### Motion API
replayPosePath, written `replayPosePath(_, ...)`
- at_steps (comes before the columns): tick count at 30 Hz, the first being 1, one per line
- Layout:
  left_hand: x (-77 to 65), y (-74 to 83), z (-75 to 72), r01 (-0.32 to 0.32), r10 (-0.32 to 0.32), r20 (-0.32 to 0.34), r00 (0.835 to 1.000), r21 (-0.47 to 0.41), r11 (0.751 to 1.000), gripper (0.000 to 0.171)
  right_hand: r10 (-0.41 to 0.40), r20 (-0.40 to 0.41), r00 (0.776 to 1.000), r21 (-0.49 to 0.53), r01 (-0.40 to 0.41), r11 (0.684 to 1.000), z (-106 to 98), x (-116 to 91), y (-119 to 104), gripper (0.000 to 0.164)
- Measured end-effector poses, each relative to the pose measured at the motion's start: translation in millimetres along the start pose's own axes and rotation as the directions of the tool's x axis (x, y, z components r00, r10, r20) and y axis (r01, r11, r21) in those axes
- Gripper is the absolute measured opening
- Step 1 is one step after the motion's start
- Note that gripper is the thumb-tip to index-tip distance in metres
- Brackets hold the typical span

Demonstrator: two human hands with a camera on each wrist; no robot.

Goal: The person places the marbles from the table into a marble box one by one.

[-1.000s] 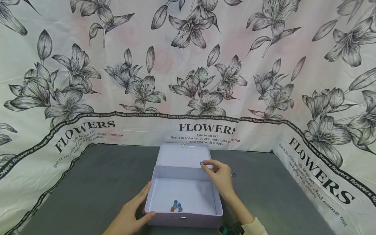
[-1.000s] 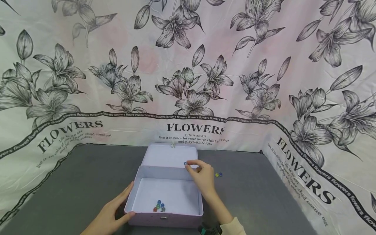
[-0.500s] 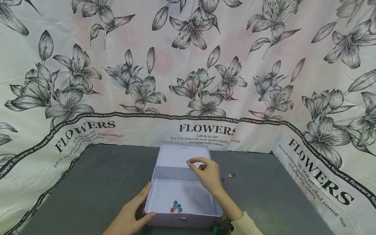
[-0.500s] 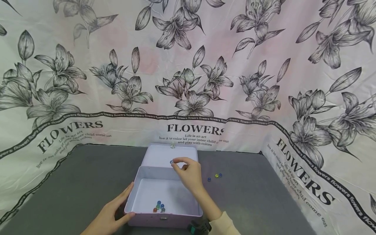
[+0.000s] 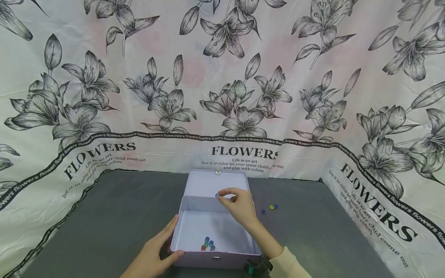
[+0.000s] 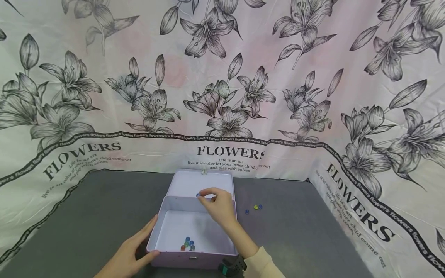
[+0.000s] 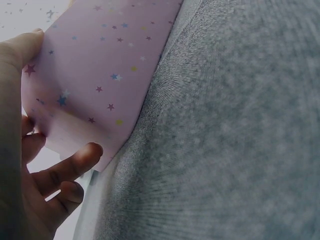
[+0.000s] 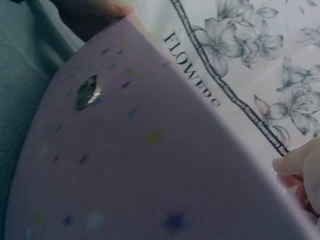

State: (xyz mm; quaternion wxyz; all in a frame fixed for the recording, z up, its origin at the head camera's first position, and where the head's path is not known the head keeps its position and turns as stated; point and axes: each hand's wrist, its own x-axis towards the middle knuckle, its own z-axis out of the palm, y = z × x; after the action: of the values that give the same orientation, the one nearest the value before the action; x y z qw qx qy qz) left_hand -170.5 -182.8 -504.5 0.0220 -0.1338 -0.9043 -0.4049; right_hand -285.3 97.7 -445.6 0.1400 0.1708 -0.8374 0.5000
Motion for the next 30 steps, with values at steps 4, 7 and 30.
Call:
replayPosePath(4,-0.4,1.8,0.0,-0.007,0.007,0.0,1.0,-0.001,1.0,0.092,-0.005,0.087,0.996,-0.077,0.011,0.997,3,-2,6,0.007)
replayPosePath(7,-1.1,3.9,-0.6,-0.018,0.018,0.007,1.0,0.0,1.0,0.092,-0.013,0.172,0.985,-0.125,0.035,0.991,5,-3,10,0.007)
replayPosePath(30,-2.1,2.1,1.5,-0.072,0.075,-0.058,0.996,0.044,0.996,0.09,0.129,0.436,0.89,-0.454,0.094,0.886,11,-12,8,0.007)
